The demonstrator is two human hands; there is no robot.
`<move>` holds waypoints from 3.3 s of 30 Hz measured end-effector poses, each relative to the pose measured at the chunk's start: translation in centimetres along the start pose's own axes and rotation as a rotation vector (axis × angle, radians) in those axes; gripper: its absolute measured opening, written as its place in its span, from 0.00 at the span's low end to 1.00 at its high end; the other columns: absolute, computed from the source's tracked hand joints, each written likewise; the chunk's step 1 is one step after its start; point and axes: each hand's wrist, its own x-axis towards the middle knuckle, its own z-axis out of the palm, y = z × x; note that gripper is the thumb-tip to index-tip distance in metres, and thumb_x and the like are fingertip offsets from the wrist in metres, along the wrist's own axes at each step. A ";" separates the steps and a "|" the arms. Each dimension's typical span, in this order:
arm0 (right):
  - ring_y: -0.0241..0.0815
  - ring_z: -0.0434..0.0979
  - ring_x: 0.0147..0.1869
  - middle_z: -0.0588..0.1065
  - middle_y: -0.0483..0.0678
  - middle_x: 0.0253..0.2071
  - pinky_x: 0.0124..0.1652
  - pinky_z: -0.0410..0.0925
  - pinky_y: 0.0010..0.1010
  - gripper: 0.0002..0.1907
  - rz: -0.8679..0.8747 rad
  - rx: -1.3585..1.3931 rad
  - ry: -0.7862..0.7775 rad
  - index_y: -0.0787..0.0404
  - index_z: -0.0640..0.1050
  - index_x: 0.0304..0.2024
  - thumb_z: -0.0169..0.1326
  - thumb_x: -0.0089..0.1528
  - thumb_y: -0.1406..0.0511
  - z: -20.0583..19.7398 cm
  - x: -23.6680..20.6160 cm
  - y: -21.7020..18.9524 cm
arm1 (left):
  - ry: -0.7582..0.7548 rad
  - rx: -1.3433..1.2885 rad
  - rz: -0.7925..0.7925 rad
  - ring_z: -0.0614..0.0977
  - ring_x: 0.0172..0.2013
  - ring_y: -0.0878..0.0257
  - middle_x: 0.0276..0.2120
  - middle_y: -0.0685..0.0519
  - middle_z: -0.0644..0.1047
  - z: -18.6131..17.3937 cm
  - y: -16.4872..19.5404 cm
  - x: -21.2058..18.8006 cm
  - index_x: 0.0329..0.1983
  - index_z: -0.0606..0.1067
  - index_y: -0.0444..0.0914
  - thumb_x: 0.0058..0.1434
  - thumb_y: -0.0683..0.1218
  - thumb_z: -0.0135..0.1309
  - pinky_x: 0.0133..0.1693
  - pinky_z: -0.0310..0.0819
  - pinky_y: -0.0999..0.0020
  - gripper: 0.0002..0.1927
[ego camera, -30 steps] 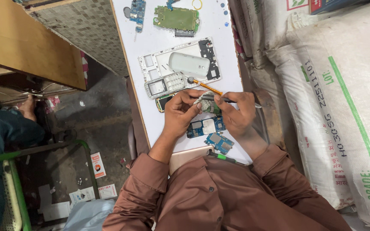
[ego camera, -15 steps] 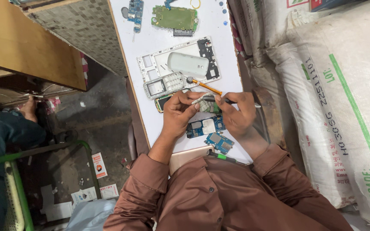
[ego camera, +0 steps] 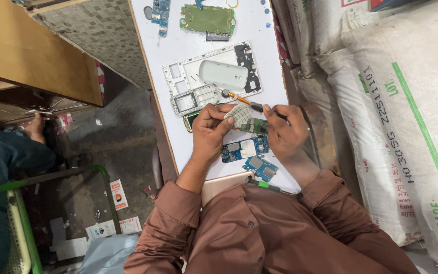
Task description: The person sits at a workbench and assembles a mobile phone, pressing the keypad into the phone housing by hand and using a small pen-like tool to help seat components. Disassembled phone parts, circuit boards and housings lie on the white board in front of them.
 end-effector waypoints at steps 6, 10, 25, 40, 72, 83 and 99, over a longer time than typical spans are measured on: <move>0.44 0.72 0.36 0.73 0.50 0.37 0.34 0.65 0.34 0.16 -0.042 0.064 -0.028 0.62 0.80 0.49 0.63 0.62 0.80 -4.4 -4.8 -5.6 | 0.020 0.074 -0.030 0.80 0.43 0.65 0.55 0.40 0.78 2.3 1.0 -8.3 0.41 0.68 0.34 0.67 0.31 0.53 0.45 0.80 0.69 0.08; 0.47 0.75 0.39 0.73 0.50 0.38 0.38 0.69 0.36 0.20 -0.063 0.085 -0.109 0.62 0.81 0.53 0.61 0.60 0.80 -5.6 -6.2 -8.2 | -0.006 0.022 -0.034 0.80 0.45 0.65 0.54 0.41 0.77 2.8 2.0 -11.3 0.45 0.69 0.33 0.68 0.31 0.54 0.47 0.80 0.69 0.08; 0.46 0.74 0.38 0.73 0.50 0.38 0.37 0.68 0.35 0.18 -0.055 0.099 -0.125 0.62 0.81 0.52 0.61 0.62 0.79 -9.1 -8.4 -9.0 | -0.058 0.081 -0.057 0.81 0.52 0.61 0.52 0.44 0.79 5.9 1.2 -14.6 0.41 0.77 0.29 0.64 0.30 0.57 0.55 0.79 0.68 0.05; 0.47 0.73 0.41 0.73 0.50 0.40 0.40 0.68 0.36 0.25 -0.103 0.050 -0.147 0.59 0.81 0.55 0.61 0.57 0.81 -7.6 -7.8 -8.5 | -0.074 0.196 -0.004 0.82 0.47 0.65 0.50 0.44 0.81 4.7 1.6 -13.8 0.38 0.76 0.31 0.65 0.31 0.57 0.47 0.78 0.74 0.04; 0.47 0.71 0.38 0.73 0.51 0.37 0.38 0.65 0.37 0.20 -0.016 0.063 -0.133 0.62 0.79 0.55 0.60 0.62 0.81 -6.2 -6.4 -2.6 | -0.035 0.065 0.002 0.82 0.51 0.62 0.53 0.40 0.79 5.1 -1.4 -8.8 0.43 0.74 0.29 0.69 0.30 0.53 0.53 0.80 0.70 0.04; 0.48 0.70 0.38 0.73 0.51 0.39 0.37 0.64 0.37 0.28 -0.073 0.103 -0.157 0.61 0.80 0.57 0.56 0.55 0.83 -4.1 -5.9 -2.1 | -0.061 0.289 0.017 0.80 0.42 0.71 0.49 0.44 0.81 3.0 -2.2 -8.2 0.41 0.76 0.30 0.67 0.30 0.58 0.41 0.75 0.79 0.04; 0.48 0.68 0.38 0.71 0.50 0.39 0.38 0.62 0.38 0.27 -0.021 0.056 -0.179 0.60 0.80 0.56 0.56 0.58 0.84 -0.7 -5.5 -3.0 | 0.095 0.062 0.026 0.84 0.52 0.57 0.52 0.37 0.80 0.4 0.9 -6.9 0.39 0.74 0.31 0.68 0.30 0.54 0.55 0.81 0.66 0.05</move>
